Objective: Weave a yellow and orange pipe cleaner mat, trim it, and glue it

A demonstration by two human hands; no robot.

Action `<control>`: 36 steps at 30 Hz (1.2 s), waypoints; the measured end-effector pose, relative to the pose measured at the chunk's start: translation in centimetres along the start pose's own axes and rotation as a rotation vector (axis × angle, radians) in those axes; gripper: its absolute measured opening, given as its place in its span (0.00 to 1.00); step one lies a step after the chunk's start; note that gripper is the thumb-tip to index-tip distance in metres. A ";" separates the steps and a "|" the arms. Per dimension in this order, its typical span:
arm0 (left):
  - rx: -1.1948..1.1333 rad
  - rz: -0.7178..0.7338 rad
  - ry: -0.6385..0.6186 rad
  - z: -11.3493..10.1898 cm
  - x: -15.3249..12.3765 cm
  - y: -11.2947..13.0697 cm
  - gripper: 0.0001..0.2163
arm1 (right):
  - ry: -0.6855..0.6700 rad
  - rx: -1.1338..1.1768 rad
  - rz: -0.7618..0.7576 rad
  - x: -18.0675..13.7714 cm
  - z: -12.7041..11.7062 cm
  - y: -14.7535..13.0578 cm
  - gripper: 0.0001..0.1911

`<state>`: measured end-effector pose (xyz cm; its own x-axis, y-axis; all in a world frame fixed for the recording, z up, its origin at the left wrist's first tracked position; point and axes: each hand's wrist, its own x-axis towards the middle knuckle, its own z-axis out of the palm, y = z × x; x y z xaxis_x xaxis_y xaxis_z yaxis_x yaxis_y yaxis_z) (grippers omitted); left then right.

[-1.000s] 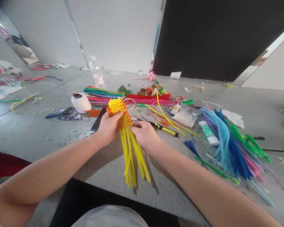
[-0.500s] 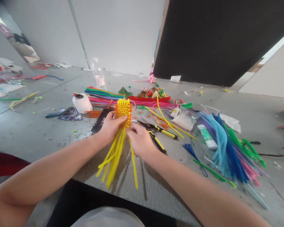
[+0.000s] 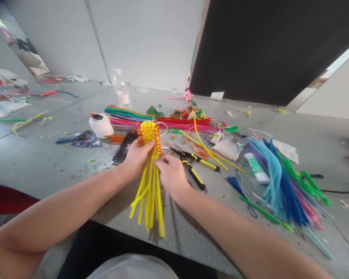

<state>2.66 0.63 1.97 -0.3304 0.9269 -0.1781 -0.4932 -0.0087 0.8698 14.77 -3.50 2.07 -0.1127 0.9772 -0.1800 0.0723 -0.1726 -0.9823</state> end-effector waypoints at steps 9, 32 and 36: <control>-0.021 -0.031 -0.147 0.0 -0.4 0.8 0.15 | 0.065 -0.136 -0.158 2.3 -2.5 -0.6 0.21; 0.082 -0.199 -0.430 -0.2 -2.3 0.7 0.13 | -0.295 -0.169 -0.242 5.1 -7.5 -4.4 0.19; 0.126 -0.191 -0.458 -0.2 -2.4 0.4 0.12 | -0.271 -0.184 -0.304 5.2 -7.1 -4.0 0.20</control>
<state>3.06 -1.68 2.65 0.1569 0.9771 -0.1439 -0.4004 0.1962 0.8951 20.89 3.11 5.46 -0.4099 0.9082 0.0842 0.1685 0.1661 -0.9716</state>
